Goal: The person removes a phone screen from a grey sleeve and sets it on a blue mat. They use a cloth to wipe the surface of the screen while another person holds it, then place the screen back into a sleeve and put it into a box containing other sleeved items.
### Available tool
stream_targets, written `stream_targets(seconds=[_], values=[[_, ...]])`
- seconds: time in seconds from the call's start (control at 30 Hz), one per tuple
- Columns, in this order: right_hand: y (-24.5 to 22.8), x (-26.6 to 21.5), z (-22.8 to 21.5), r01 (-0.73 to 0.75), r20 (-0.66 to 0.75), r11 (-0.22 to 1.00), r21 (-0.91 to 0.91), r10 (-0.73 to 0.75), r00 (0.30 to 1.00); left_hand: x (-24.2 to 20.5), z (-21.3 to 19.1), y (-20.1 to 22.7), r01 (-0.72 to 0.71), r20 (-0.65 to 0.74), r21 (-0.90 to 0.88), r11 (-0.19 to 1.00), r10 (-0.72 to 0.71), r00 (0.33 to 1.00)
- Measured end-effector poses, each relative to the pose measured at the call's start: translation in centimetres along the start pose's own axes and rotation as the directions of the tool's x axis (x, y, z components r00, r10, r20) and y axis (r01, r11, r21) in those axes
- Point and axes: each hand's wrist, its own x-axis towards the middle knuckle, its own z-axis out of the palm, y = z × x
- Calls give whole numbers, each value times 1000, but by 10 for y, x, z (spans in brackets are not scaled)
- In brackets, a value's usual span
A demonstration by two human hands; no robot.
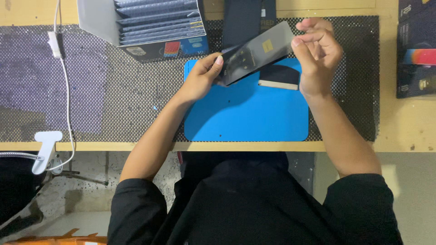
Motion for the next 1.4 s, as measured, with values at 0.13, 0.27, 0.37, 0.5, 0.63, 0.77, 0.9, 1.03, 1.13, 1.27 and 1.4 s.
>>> stream_targets(seconds=[0.13,0.27,0.37,0.5,0.63,0.77,0.9,1.03,1.13,1.27,1.4], values=[[-5,2,-2,-6,13,1000,-11,6,1000,2,1,-6,-5,-49,-18,1000,5,999],[9,6,-8,-62,-14,998,-24,61,998,0,4,0,-35,-90,-72,997,28,996],[26,12,-15,-94,-66,996,-3,94,993,-1,5,0,-62,-124,-83,995,51,991],[42,25,-32,-238,-214,968,82,251,944,-2,2,4,-70,-175,-96,993,53,983],[30,24,-18,-417,-165,904,94,427,889,-2,3,-1,-68,-181,-159,985,39,983],[29,16,-3,-604,197,796,-42,600,776,-5,8,2,-145,-73,-242,959,132,989],[37,2,4,-651,343,758,38,602,721,-4,10,-9,-137,-22,-263,955,136,990],[30,3,6,-670,345,740,58,615,709,-5,12,-8,-165,68,-352,922,201,977],[26,4,5,-685,328,722,98,627,707,-8,15,1,-170,101,-272,947,204,974],[27,1,5,-646,389,761,66,576,719,-13,16,17,-146,217,-225,963,195,956],[27,-1,5,-623,430,782,1,562,707,-14,13,26,-79,316,-150,985,124,941]])
